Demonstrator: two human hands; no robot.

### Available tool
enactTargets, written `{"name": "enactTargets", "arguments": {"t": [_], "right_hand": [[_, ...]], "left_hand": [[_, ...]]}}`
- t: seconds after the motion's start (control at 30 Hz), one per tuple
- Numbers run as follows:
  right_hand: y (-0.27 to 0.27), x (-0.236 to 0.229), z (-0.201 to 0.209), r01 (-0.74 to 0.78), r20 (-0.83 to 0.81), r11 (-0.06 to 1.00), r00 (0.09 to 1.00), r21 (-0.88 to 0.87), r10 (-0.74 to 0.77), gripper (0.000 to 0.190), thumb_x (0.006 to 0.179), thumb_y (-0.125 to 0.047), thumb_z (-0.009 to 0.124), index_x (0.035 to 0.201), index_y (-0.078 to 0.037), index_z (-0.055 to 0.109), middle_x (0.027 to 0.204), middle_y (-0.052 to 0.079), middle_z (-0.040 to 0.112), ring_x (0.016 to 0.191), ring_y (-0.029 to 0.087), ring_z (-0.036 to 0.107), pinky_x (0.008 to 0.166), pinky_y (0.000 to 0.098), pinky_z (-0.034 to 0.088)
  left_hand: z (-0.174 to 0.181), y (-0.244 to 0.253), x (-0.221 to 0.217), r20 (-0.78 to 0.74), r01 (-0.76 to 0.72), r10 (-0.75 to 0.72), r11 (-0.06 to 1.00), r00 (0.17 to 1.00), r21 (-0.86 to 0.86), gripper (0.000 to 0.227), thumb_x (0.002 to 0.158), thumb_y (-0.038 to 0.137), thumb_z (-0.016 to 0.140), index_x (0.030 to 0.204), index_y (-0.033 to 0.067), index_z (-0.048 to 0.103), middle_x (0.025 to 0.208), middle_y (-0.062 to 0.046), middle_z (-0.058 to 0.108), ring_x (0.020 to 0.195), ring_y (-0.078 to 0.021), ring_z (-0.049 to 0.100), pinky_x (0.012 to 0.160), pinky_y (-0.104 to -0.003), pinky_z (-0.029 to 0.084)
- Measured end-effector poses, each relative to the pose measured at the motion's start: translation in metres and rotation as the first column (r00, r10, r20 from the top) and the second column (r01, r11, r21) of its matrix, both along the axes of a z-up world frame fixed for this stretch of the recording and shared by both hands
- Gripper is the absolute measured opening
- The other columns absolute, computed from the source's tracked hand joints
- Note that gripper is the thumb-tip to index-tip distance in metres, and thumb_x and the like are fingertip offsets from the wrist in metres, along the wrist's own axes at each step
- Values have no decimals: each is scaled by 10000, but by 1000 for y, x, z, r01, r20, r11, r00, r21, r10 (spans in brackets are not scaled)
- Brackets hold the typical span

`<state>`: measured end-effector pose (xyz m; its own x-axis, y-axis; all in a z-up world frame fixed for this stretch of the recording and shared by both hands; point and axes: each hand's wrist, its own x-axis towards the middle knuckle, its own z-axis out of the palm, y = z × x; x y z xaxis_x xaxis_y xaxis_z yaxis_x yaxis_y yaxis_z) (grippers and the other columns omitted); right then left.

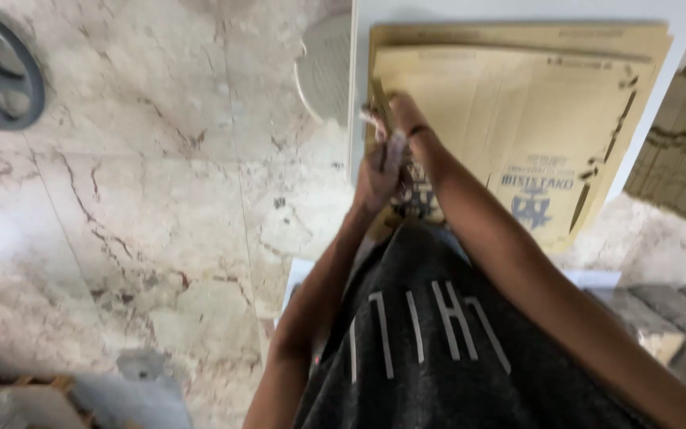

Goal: The person cuts flat cardboard boxes on a white table using a knife. They repeatedly cut along the edges of the boxes, remove the cut pieces, and place them into a green bin. The task involves handling multiple cardboard boxes and discarding the cut-off sections.

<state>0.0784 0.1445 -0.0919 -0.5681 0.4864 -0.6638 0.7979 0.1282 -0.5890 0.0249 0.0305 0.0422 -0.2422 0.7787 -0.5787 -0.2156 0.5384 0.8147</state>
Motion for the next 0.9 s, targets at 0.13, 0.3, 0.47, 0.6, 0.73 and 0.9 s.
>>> {"name": "enactTargets", "arguments": {"t": [0.13, 0.3, 0.47, 0.6, 0.73, 0.9], "right_hand": [[-14, 10, -13, 69, 64, 990, 995, 120, -77, 302, 906, -351, 645, 910, -87, 792, 729, 145, 743, 805, 349, 753, 728, 463, 611], [-37, 74, 29, 317, -82, 926, 937, -207, -339, 357, 990, -367, 671, 816, -69, 764, 643, 79, 736, 526, 160, 725, 487, 245, 612], [-97, 198, 46, 667, 91, 605, 636, 435, -766, 512, 1017, -588, 586, 964, -104, 746, 941, 143, 751, 984, 373, 707, 867, 512, 566], [-118, 254, 61, 604, 309, 699, 629, 382, -713, 901, 1006, -811, 386, 899, 18, 721, 945, 251, 729, 1055, 479, 661, 959, 602, 493], [-129, 236, 87, 535, 439, 832, 718, 147, -540, 910, 989, -748, 361, 1004, 79, 738, 1010, 313, 726, 1092, 505, 658, 993, 607, 488], [-113, 271, 53, 791, 449, 557, 606, -253, -656, 1126, 867, -962, 354, 1164, 61, 717, 1134, 311, 706, 1096, 464, 684, 988, 560, 518]], "left_hand": [[-8, -20, -23, 213, -148, 187, 972, 959, -185, 549, 1036, 483, 475, 1144, -36, 614, 741, -205, 697, 574, -242, 684, 449, -321, 563], [-35, -52, -30, 240, -6, 78, 958, 968, -287, 692, 986, 565, 621, 1262, -69, 602, 1014, -240, 720, 876, -288, 753, 611, -361, 618], [-39, -104, -38, 454, 106, 114, 897, 884, -430, 614, 958, 415, 722, 1399, 21, 556, 1209, -181, 670, 1041, -325, 700, 789, -349, 566], [-85, -157, -18, 511, 175, 42, 913, 859, -368, 353, 944, 273, 671, 1206, 40, 706, 1052, -103, 722, 826, -184, 706, 645, -152, 533], [-44, -166, 9, 622, -23, 252, 936, 741, -351, 379, 1003, 340, 683, 1152, -8, 652, 967, -162, 692, 910, -287, 725, 800, -375, 607], [62, -118, 42, 641, -192, 495, 854, 586, -483, 421, 928, 310, 755, 1170, 31, 552, 1075, -201, 702, 998, -396, 706, 941, -566, 567]]}}
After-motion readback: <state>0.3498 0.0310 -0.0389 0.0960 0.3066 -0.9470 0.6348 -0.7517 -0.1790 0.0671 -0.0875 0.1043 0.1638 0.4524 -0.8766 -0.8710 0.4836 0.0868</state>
